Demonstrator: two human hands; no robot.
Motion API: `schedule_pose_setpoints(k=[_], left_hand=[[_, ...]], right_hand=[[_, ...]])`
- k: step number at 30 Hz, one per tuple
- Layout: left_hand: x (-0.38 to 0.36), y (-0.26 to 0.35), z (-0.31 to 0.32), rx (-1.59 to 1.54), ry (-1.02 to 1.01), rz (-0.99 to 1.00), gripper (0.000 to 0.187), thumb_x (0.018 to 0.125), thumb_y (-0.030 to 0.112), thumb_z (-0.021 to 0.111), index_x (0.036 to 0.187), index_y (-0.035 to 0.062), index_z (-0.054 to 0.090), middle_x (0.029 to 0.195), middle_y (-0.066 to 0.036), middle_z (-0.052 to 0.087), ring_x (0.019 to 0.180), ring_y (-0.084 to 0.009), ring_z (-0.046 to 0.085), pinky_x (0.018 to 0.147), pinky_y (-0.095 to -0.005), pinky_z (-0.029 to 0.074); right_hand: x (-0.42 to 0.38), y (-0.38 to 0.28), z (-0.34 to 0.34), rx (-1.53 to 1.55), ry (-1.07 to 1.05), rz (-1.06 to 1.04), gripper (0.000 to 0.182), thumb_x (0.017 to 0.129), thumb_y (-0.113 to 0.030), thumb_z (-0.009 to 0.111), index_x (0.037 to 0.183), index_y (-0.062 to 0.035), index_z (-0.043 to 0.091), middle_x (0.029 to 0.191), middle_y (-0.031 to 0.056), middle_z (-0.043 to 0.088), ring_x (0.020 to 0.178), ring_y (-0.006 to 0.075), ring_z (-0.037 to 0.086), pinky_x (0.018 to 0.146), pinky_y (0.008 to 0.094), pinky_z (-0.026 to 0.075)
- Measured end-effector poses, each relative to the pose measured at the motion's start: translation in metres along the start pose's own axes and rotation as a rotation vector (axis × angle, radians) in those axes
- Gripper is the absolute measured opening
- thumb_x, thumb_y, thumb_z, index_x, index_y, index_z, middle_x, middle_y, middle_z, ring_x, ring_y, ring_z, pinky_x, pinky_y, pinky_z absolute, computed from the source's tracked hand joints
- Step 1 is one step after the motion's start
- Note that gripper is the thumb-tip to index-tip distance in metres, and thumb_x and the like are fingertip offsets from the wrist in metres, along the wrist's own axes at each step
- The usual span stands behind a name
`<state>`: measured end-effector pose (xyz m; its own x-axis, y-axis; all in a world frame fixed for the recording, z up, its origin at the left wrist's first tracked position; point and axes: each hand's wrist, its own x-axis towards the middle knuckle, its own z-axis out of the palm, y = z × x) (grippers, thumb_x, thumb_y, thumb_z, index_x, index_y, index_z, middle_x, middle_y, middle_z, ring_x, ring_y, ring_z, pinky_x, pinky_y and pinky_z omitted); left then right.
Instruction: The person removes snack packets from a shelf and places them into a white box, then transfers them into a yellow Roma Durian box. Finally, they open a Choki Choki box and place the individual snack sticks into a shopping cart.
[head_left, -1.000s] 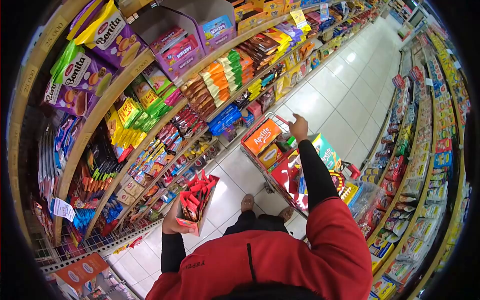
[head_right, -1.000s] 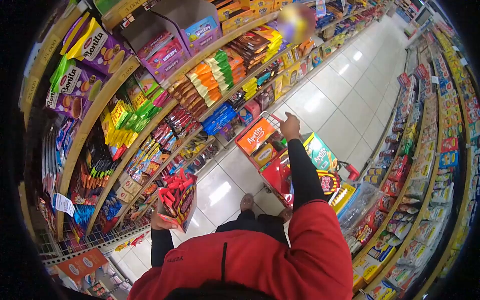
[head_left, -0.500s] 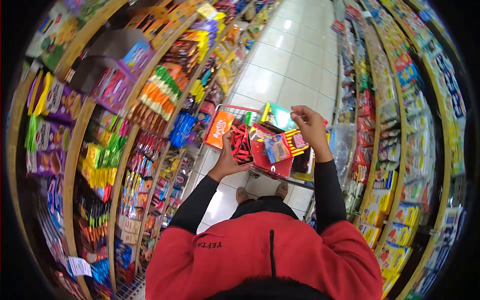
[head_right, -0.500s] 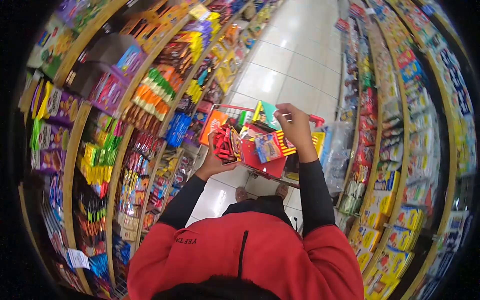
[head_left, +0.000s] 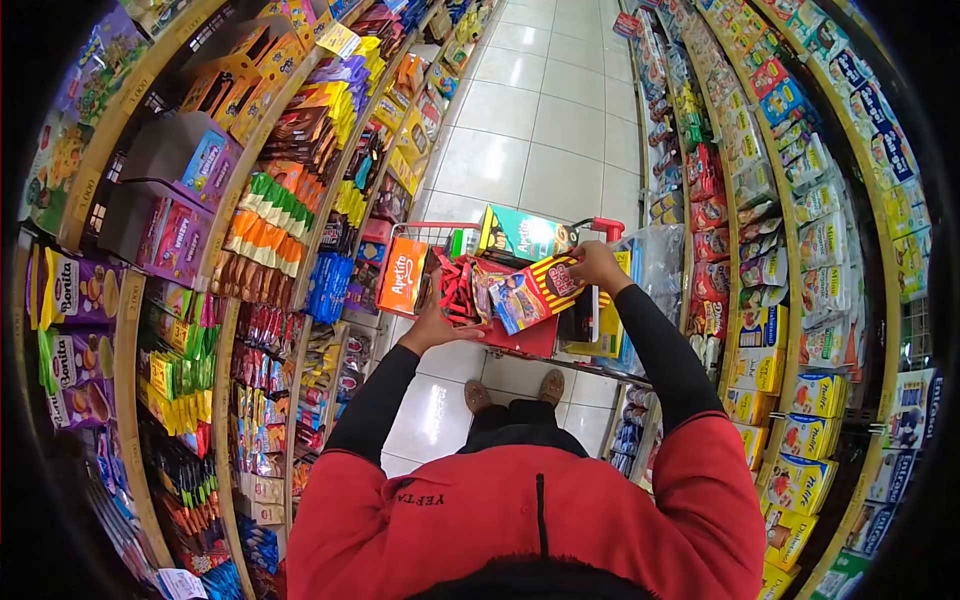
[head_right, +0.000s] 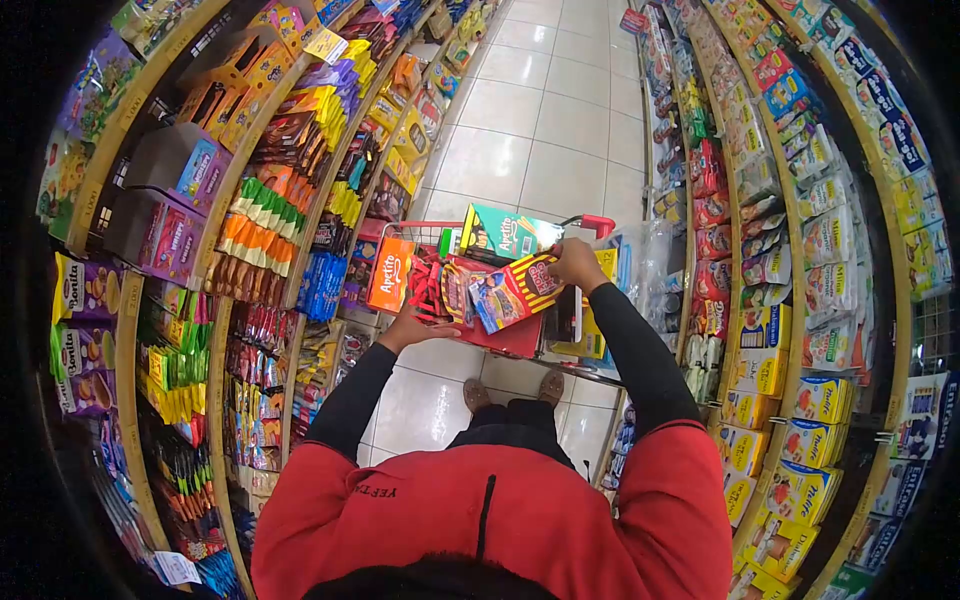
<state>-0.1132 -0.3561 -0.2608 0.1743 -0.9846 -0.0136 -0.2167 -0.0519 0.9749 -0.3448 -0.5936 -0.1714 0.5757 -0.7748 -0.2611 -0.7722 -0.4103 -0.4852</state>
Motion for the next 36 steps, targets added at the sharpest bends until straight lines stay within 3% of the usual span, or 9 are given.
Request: schedule_pose_setpoints(k=[4,10,13,22,25,30,32,35,36], left_hand=[[0.003,-0.027,0.002,-0.108,-0.097,-0.120,0.132,0.046,0.030,0.088,0.135,0.0030,-0.005,0.134,-0.019,0.028,0.124,-0.0274,0.033,0.101,-0.0362,0.031],[0.016,0.064,-0.002,0.344,-0.067,0.146,0.120,0.046,0.028,0.087,0.133,0.0078,0.006,0.132,-0.020,0.029,0.123,-0.0330,0.034,0.102,-0.0373,0.029],[0.027,0.071,0.004,0.198,-0.114,0.155,0.117,0.047,0.030,0.087,0.132,0.0068,0.010,0.130,-0.021,0.030,0.121,-0.0334,0.035,0.102,-0.0380,0.030],[0.034,0.074,0.018,0.257,-0.015,0.093,0.114,0.046,0.030,0.086,0.131,0.0020,0.016,0.128,-0.019,0.036,0.120,-0.0291,0.038,0.099,-0.0368,0.033],[0.028,0.077,0.016,0.097,0.046,0.176,0.105,0.048,0.030,0.085,0.127,0.0011,0.023,0.124,-0.017,0.039,0.116,-0.0292,0.041,0.096,-0.0363,0.035],[-0.011,0.036,-0.010,-0.783,-0.146,-0.284,0.076,0.061,0.018,0.072,0.125,-0.0010,0.034,0.114,-0.008,0.051,0.103,-0.0194,0.052,0.088,-0.0303,0.042],[-0.033,0.073,-0.017,-0.941,0.004,-0.213,0.073,0.061,0.017,0.068,0.124,-0.0012,0.036,0.112,-0.008,0.053,0.101,-0.0187,0.054,0.086,-0.0299,0.044],[-0.056,0.038,-0.043,-0.955,-0.275,-0.342,0.079,0.060,0.018,0.069,0.127,-0.0005,0.032,0.116,-0.010,0.051,0.104,-0.0197,0.053,0.088,-0.0314,0.043],[-0.057,0.098,-0.040,-0.869,-0.193,-0.331,0.092,0.058,0.022,0.072,0.133,0.0013,0.023,0.124,-0.011,0.045,0.112,-0.0215,0.047,0.094,-0.0331,0.038]], right_hand=[[-0.007,-0.013,-0.003,0.086,-0.135,0.064,0.030,0.062,-0.016,0.073,0.082,0.0026,0.062,0.073,0.0168,0.062,0.068,0.0257,0.062,0.062,0.0333,0.048],[-0.066,-0.079,-0.060,-0.063,0.224,-0.289,0.014,0.065,-0.006,0.064,0.079,-0.0018,0.062,0.073,0.0167,0.061,0.072,0.0349,0.058,0.065,0.0411,0.047],[-0.088,-0.100,-0.090,-0.099,0.346,-0.448,0.014,0.066,-0.002,0.062,0.079,-0.0002,0.057,0.077,0.0165,0.058,0.071,0.0355,0.056,0.061,0.0405,0.045],[-0.129,-0.109,-0.122,-0.123,0.455,-0.375,0.013,0.069,-0.001,0.058,0.081,-0.0051,0.057,0.078,0.0116,0.054,0.071,0.0331,0.056,0.060,0.0408,0.044],[-0.129,-0.100,-0.123,-0.075,0.471,-0.395,0.014,0.070,-0.001,0.059,0.083,-0.0049,0.056,0.077,0.0132,0.055,0.070,0.0335,0.056,0.059,0.0397,0.043],[-0.110,-0.101,-0.112,0.199,0.187,-0.228,0.010,0.076,-0.003,0.060,0.083,0.0007,0.054,0.072,0.0182,0.057,0.066,0.0306,0.058,0.058,0.0350,0.045],[-0.091,-0.089,-0.084,0.206,0.230,-0.278,0.012,0.076,-0.005,0.061,0.083,0.0006,0.054,0.070,0.0177,0.057,0.064,0.0302,0.059,0.058,0.0354,0.045],[-0.072,-0.077,-0.037,0.210,0.210,-0.335,0.015,0.076,-0.010,0.062,0.084,0.0003,0.053,0.068,0.0168,0.058,0.063,0.0318,0.059,0.056,0.0368,0.045],[-0.073,-0.087,-0.032,0.114,0.143,-0.269,0.015,0.076,-0.008,0.059,0.084,0.0009,0.050,0.071,0.0178,0.059,0.067,0.0336,0.058,0.056,0.0391,0.045]])
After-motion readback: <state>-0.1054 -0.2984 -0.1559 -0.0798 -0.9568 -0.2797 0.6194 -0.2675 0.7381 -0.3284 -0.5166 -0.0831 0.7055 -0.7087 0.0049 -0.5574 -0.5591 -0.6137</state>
